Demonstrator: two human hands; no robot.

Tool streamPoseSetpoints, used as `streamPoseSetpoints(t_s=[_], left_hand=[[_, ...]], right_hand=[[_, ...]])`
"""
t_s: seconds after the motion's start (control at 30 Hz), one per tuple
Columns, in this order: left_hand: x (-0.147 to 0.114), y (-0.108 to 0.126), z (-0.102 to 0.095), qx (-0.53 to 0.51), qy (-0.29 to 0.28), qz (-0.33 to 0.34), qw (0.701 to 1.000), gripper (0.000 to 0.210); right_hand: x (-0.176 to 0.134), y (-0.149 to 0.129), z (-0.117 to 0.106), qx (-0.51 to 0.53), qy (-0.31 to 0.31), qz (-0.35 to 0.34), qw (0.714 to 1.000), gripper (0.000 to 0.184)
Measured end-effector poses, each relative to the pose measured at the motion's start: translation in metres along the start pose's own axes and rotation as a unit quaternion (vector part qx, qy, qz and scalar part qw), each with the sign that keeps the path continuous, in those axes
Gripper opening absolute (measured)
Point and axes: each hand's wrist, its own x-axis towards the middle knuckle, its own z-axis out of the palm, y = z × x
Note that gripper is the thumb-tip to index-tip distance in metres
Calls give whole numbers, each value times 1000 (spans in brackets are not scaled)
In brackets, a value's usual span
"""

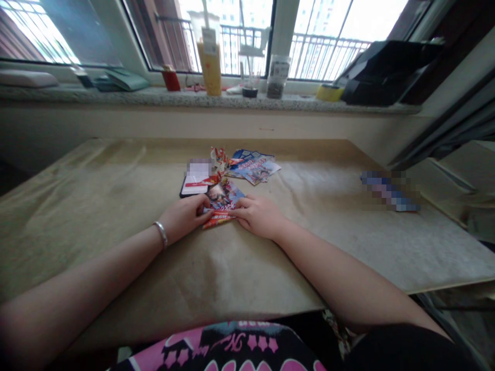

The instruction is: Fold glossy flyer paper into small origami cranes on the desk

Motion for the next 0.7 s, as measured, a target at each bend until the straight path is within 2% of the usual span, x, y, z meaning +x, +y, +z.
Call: streamPoseSetpoints(t_s=[0.1, 0.23, 0.3, 0.4, 0.7], left_hand=[[0, -11, 0, -39, -9, 49, 998, 14], [-1, -27, -1, -81, -2, 184, 980, 19], [-3, -32, -3, -87, -3, 229, 970, 23], [-5, -34, -4, -74, -5, 248, 966, 28], [-7, -31, -6, -37, -1, 250, 968, 29]], right_hand=[[0, -1, -1, -6, -3, 2, 1000, 28], [0, -1, 0, -1, -6, 10, 1000, 27], [-1, -2, 0, -1, -10, 15, 1000, 28], [-1, -2, 0, 0, -14, 19, 1000, 28], [-1, -5, -1, 2, -21, 31, 999, 29]])
